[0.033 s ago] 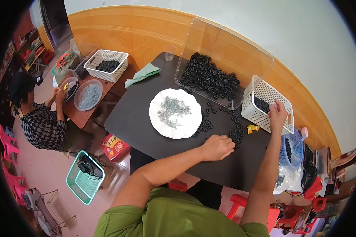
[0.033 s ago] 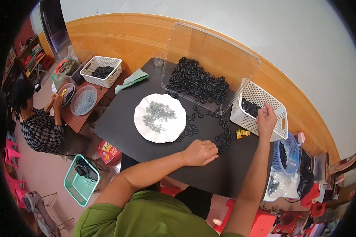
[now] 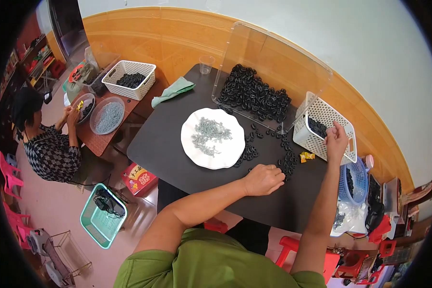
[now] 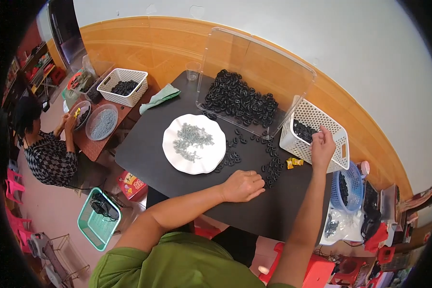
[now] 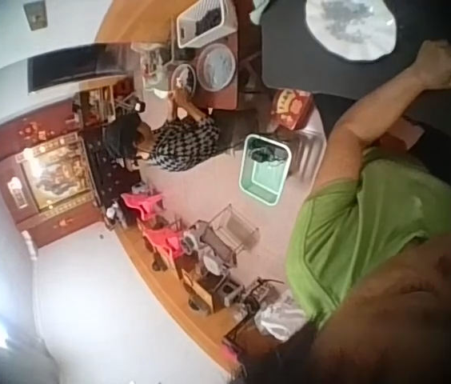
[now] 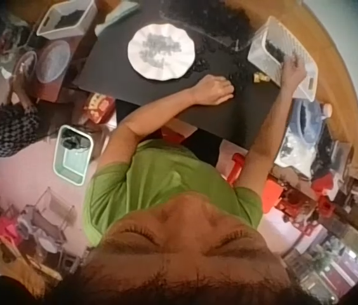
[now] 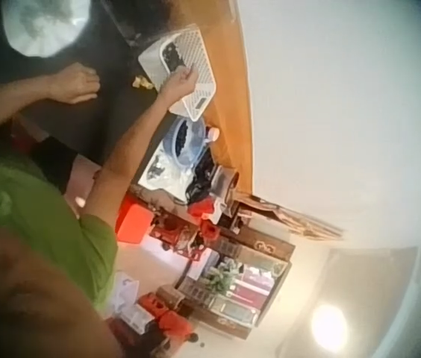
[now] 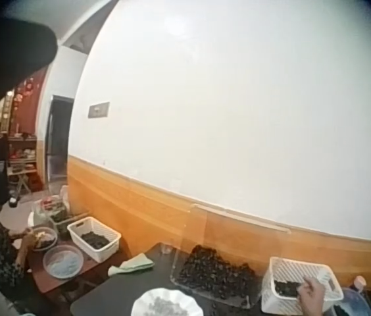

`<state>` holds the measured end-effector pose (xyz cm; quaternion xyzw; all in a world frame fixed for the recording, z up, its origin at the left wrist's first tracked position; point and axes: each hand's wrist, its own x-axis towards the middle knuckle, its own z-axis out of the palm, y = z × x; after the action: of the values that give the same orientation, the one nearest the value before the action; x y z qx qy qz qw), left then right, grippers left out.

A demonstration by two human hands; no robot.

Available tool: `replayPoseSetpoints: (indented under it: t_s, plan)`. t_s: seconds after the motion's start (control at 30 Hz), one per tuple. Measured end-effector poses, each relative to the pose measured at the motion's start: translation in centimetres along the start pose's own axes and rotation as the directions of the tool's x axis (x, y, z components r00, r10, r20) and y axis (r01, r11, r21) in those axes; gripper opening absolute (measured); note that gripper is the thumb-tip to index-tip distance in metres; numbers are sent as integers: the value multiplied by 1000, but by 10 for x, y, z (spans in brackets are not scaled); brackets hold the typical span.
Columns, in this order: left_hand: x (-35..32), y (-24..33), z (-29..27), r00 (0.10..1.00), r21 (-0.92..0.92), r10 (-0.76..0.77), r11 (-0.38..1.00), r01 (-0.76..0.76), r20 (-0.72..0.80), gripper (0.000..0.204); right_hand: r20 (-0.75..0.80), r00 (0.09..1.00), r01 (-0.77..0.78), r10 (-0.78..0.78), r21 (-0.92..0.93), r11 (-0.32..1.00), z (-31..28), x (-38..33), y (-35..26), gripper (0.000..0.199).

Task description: The person assembles small black plastic components by hand at a workstation.

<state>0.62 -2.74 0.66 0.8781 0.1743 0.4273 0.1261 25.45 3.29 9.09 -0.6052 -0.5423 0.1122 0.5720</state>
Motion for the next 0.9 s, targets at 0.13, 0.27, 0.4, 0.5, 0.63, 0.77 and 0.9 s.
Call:
replayPoseSetpoints:
  t_s: [0.13, 0.27, 0.4, 0.5, 0.63, 0.77, 0.9]
  plan:
    - [1, 3, -1, 1000, -9, 27, 1000, -27, -12, 20, 99, 995, 27, -33, 60, 998, 20, -46, -7, 19]
    - [0, 8, -2, 993, -10, 88, 996, -89, -80, 22, 290, 948, -173, 128, 132, 976, 57, -89, -1, 12]
    - [6, 12, -6, 972, -58, 155, 984, -167, -176, 26, 478, 878, 60, -42, -22, 998, 76, -99, 8, 12]
    - [5, 13, -9, 965, -37, 155, 985, -166, -212, 28, 523, 831, 282, -190, -101, 954, 93, -92, -4, 15]
    - [5, 13, -9, 959, -50, 147, 985, -163, -242, 29, 519, 786, 501, -336, -216, 838, 119, -81, -12, 13]
    - [7, 13, -11, 959, -47, 149, 985, -165, -242, 28, 585, 739, 603, -335, -351, 717, 139, -72, -16, 17]
    - [6, 12, -11, 959, -32, 142, 988, -154, -247, 27, 636, 714, 626, -291, -394, 674, 153, -68, -13, 16]
